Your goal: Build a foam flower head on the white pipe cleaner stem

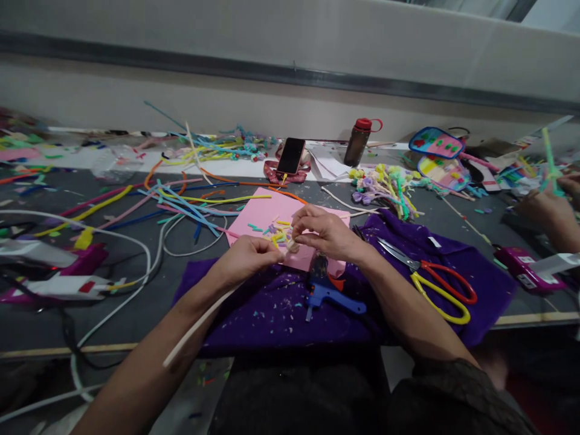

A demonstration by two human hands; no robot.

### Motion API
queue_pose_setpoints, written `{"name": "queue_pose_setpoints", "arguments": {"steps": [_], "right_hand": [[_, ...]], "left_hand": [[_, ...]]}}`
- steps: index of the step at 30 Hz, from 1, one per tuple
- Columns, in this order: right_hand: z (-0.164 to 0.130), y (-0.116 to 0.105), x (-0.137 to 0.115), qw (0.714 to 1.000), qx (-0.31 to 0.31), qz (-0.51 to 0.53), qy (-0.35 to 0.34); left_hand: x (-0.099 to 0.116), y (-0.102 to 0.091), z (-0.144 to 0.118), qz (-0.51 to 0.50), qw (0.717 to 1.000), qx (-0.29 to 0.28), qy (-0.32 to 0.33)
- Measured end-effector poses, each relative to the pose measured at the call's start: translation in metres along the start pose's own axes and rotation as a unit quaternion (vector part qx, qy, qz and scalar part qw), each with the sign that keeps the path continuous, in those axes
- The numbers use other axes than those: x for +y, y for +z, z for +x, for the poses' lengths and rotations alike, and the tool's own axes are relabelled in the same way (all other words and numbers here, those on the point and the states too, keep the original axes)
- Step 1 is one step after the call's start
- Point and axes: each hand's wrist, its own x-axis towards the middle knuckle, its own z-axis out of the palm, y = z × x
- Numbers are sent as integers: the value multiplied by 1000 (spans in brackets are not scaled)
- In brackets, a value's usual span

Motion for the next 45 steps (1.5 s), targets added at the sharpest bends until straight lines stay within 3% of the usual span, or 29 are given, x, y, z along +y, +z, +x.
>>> {"name": "queue_pose_setpoints", "arguments": {"steps": [34, 45], "right_hand": [[-1, 9, -2, 992, -38, -119, -1], [0, 10, 1, 995, -8, -94, -12]], "left_hand": [[3, 2, -2, -10, 1000, -8, 14], [1, 2, -1, -29, 1000, 5, 1]]}}
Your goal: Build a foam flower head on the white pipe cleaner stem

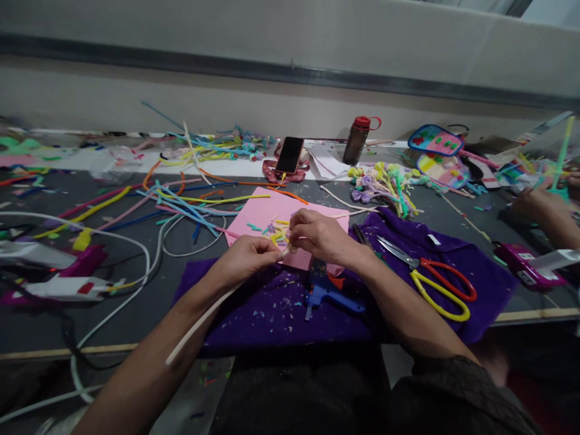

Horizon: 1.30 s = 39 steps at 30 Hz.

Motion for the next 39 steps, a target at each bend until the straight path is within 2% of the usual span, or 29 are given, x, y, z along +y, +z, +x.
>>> {"name": "queue_pose_setpoints", "arguments": {"steps": [2, 5, 8, 10, 14, 19, 27, 31, 39], "right_hand": [[-1, -4, 2, 999, 30, 36, 0], [-2, -11, 1, 990, 110, 83, 24], [-3, -14, -3, 973, 188, 118, 65], [-3, -12, -5, 965, 200, 146, 87], [-2, -6, -7, 969, 174, 154, 90], [-3, -2, -9, 979, 143, 125, 80], [-2, 2, -11, 986, 113, 94, 76], [-2, 4, -13, 988, 99, 91, 74], [-5, 7, -15, 990, 65, 95, 79]], "left_hand": [[1, -1, 0, -8, 1000, 5, -4], [6, -4, 0, -42, 999, 7, -15], [11, -9, 1, -149, 988, -11, -41], [12, -12, 1, -246, 968, -20, -51], [10, -17, 2, -379, 923, -15, -60], [10, -18, 1, -427, 900, -14, -89], [8, -18, 0, -416, 907, -13, -68], [6, -17, -1, -430, 901, -7, -55], [7, -15, -4, -414, 908, -46, -44]]}}
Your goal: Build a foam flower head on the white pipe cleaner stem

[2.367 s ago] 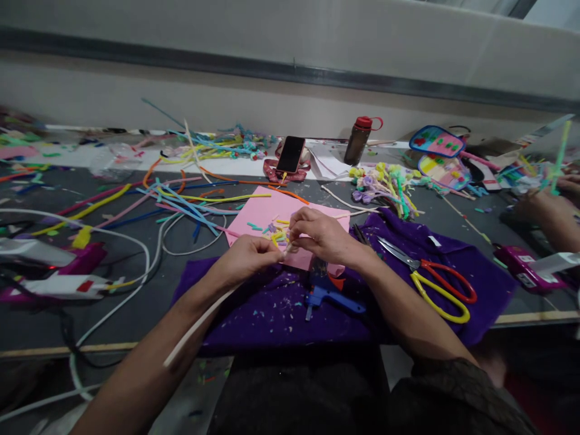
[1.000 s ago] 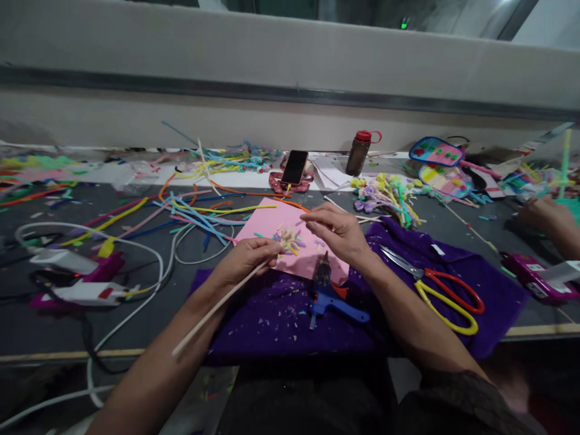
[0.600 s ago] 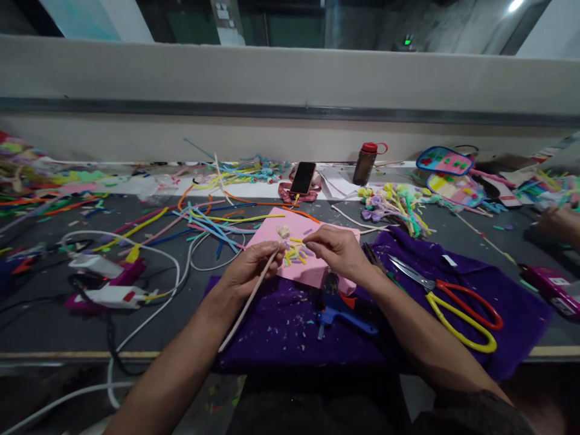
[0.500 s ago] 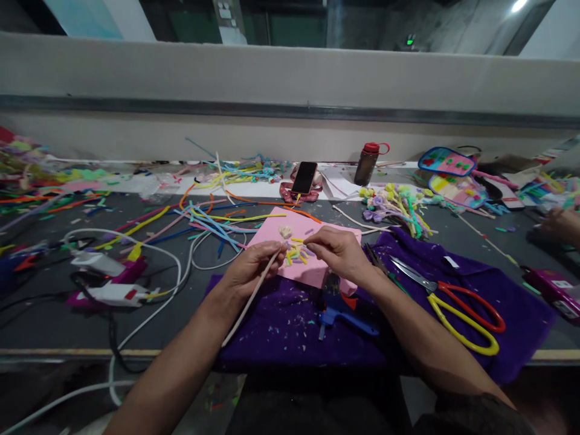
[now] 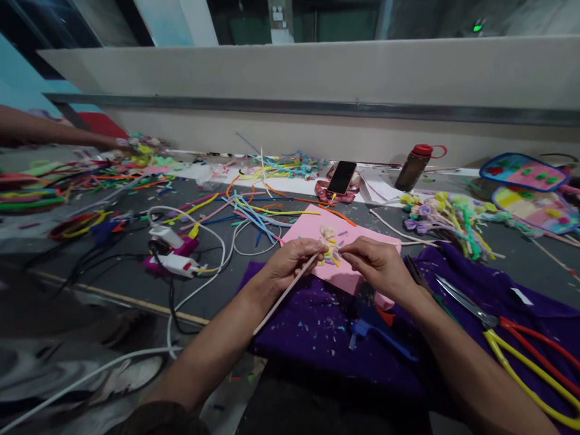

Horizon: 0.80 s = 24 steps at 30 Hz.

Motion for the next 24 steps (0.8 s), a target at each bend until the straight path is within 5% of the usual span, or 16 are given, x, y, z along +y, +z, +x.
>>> {"name": "queue_pose_setpoints", "arguments": {"steps": [24], "right_hand": [[-1, 4, -1, 998, -37, -40, -15]], "left_hand": [[-3, 1, -1, 35, 999, -6, 2]]}}
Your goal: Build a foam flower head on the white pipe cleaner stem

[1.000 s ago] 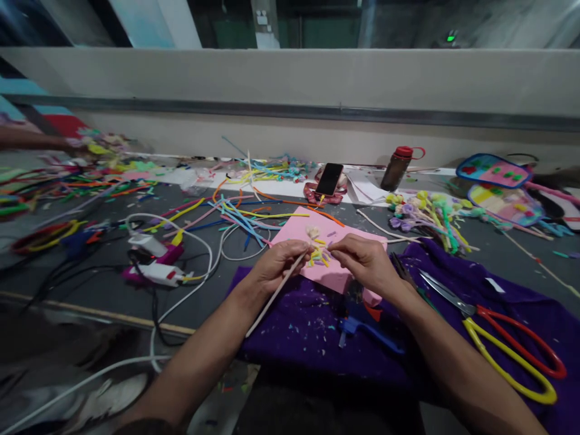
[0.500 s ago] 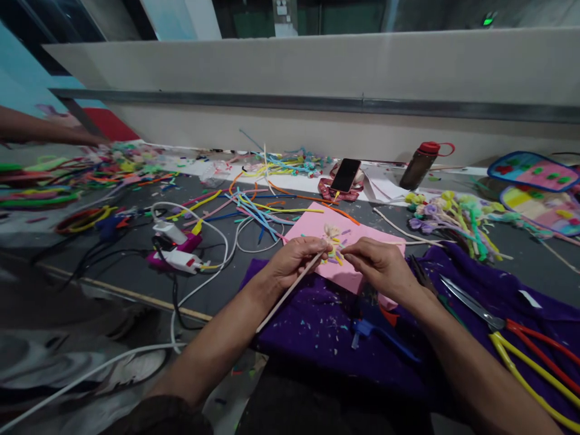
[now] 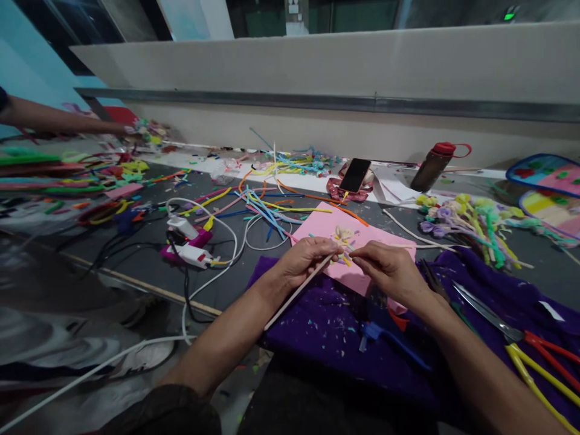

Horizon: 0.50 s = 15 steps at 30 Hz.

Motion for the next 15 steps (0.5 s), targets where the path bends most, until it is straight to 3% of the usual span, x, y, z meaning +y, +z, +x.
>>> {"name": "queue_pose_setpoints", "arguments": {"steps": [15], "right_hand": [[0, 3, 5, 1000, -14, -10, -9]], "left_hand": [[1, -1, -2, 23, 1000, 0, 11]]}}
